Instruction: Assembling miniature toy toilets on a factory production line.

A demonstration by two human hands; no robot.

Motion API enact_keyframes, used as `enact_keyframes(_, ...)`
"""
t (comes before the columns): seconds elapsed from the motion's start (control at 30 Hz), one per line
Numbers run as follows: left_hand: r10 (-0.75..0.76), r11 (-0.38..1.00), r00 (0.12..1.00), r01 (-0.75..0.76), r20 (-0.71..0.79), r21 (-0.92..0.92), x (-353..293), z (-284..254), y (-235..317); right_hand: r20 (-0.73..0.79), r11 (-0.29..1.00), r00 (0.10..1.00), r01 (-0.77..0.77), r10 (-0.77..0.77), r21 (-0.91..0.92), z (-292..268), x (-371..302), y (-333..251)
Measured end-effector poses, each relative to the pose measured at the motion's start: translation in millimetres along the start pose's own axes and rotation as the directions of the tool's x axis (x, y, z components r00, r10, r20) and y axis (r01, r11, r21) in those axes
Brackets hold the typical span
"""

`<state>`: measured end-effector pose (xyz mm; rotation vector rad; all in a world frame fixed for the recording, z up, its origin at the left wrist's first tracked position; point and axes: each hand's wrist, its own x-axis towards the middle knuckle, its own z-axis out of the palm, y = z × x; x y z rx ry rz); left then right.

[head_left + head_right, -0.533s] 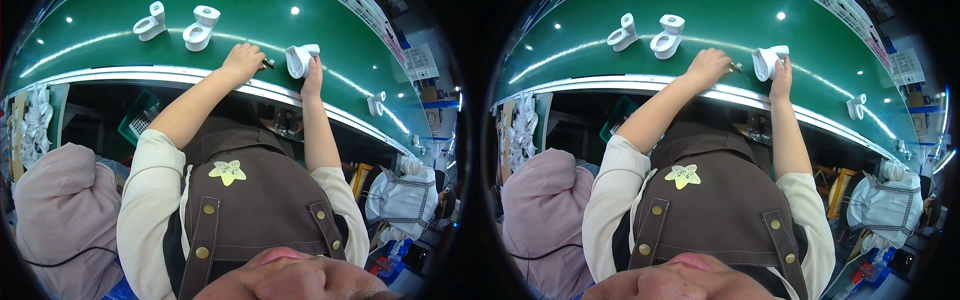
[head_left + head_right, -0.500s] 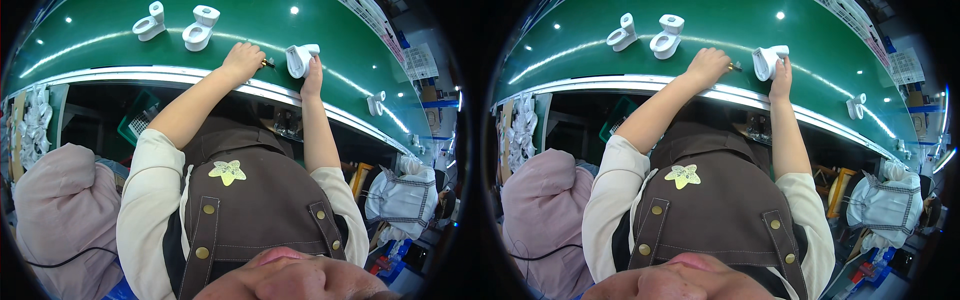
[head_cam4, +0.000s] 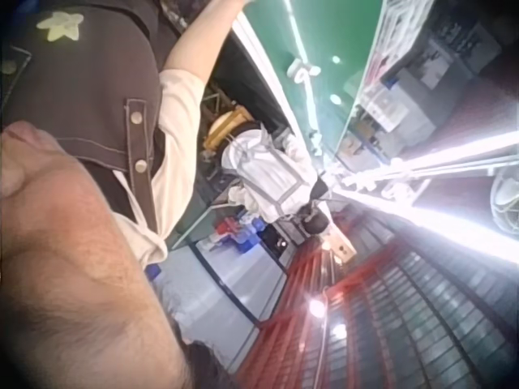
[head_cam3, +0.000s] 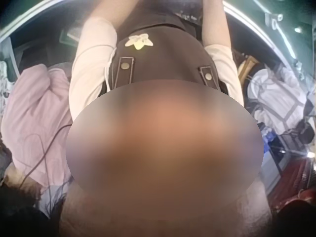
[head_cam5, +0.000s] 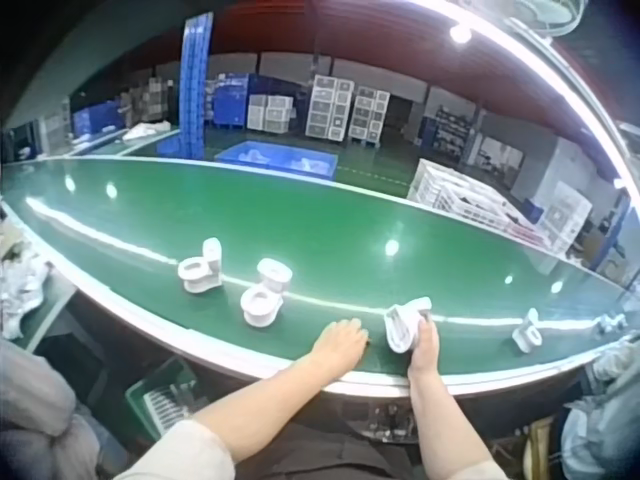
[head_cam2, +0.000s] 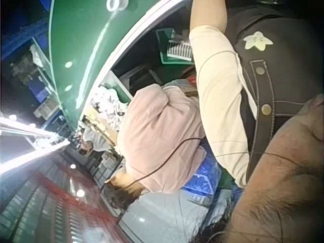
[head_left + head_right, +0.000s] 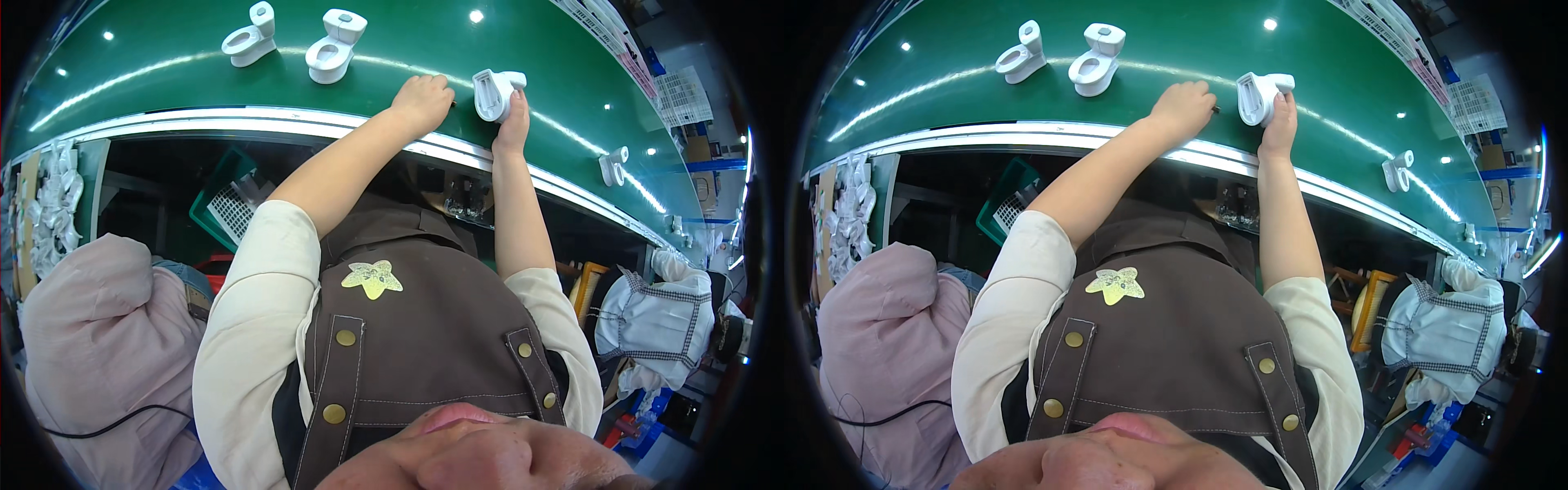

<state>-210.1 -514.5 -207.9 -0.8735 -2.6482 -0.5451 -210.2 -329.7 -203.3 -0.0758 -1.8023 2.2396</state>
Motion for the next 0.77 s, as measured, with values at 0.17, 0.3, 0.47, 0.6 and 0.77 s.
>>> enact_keyframes(0.17,-0.025,1.0,0.999,0.025,0.041,-0.002,-4.6,-5.3,-4.7,-0.113,0.995,0.993,0.007,-0.019,-0.103,-4.5,2.1,3.7)
enact_keyframes(0.3,-0.211,0.901,0.973,0.155,-0.097,-0.404,-21.0,-22.6,-17.8,-0.196,0.97,0.974,0.066,-0.113,-0.234,-6.4,0.2,4.9)
enact_keyframes(0.47,-0.504,-0.101,0.856,0.073,0.114,-0.992,-51.8,-58.7,-33.3,-0.164,0.667,0.917,0.133,-0.363,-0.733,-8.7,3.1,8.6)
enact_keyframes(0.6,-0.604,-0.365,0.795,-0.209,0.06,-0.907,-78.3,-80.4,-63.8,-0.096,0.227,0.921,-0.008,-0.378,-0.974,-2.7,-0.2,4.9)
enact_keyframes(0.77,-0.736,-0.241,0.677,-0.29,-0.021,-0.926,-106.9,-88.7,-125.0,0.159,0.063,0.737,0.264,-0.657,-0.963,9.7,-5.1,8.4)
